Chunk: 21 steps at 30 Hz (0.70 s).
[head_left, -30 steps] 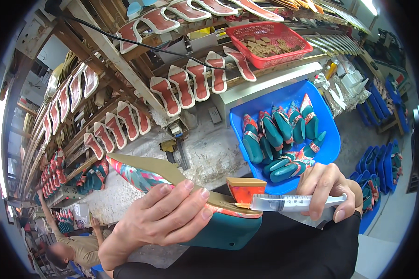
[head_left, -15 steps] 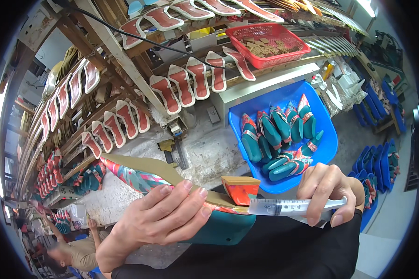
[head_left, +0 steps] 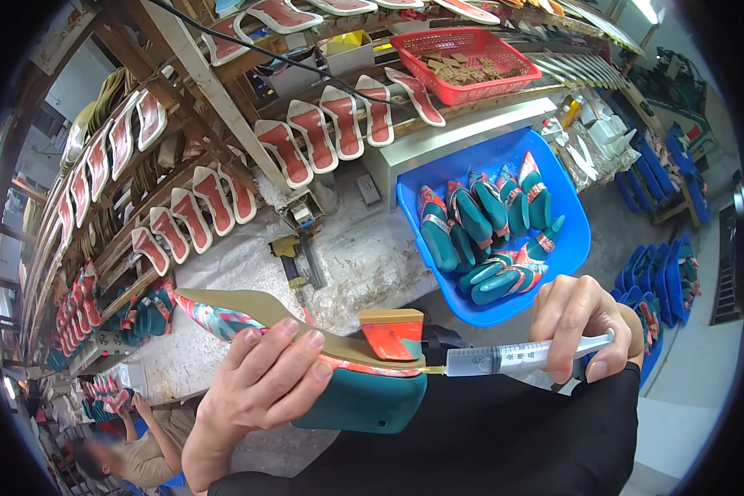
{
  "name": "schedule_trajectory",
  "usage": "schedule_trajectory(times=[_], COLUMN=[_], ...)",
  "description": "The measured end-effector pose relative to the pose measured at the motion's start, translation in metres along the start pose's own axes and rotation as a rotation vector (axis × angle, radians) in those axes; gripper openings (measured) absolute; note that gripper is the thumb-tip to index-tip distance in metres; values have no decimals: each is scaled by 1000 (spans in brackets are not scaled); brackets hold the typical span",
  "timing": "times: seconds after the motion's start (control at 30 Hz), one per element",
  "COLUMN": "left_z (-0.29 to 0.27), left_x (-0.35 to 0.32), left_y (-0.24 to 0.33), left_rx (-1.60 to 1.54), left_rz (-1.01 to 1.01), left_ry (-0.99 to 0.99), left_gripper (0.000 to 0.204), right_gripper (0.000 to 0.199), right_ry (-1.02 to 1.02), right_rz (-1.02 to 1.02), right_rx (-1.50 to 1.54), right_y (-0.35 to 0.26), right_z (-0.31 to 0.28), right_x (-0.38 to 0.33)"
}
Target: The person applies liquid along the edges of shoes using a syringe and places the shoes into a plastic bin.
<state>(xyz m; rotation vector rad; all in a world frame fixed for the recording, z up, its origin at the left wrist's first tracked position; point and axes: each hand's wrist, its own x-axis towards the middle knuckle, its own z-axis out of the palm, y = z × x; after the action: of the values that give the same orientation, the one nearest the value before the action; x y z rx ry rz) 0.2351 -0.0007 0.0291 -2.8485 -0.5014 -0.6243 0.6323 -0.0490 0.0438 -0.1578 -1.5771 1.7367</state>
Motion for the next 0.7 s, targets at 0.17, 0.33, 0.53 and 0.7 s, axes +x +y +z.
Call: schedule_trajectory(times=[0.17,0.33,0.53,0.7], left_z=[11,21,35,55], left_x=[-30,-63,-91,-108], left_y=[4,11,18,27], left_rx=[-128,-214,-326,-447], left_rz=[-84,-131,-171,-241], left_ry=[37,85,198,380], left_gripper=[46,44,46,54], right_gripper=[27,28,27,26], right_ry=[10,-15,-36,-92], right_rz=[6,-7,-4,-34], right_rx=[16,23,24,5], right_y=[7,20,29,36], right_z=[12,29,45,55], right_x=[2,11,19,33])
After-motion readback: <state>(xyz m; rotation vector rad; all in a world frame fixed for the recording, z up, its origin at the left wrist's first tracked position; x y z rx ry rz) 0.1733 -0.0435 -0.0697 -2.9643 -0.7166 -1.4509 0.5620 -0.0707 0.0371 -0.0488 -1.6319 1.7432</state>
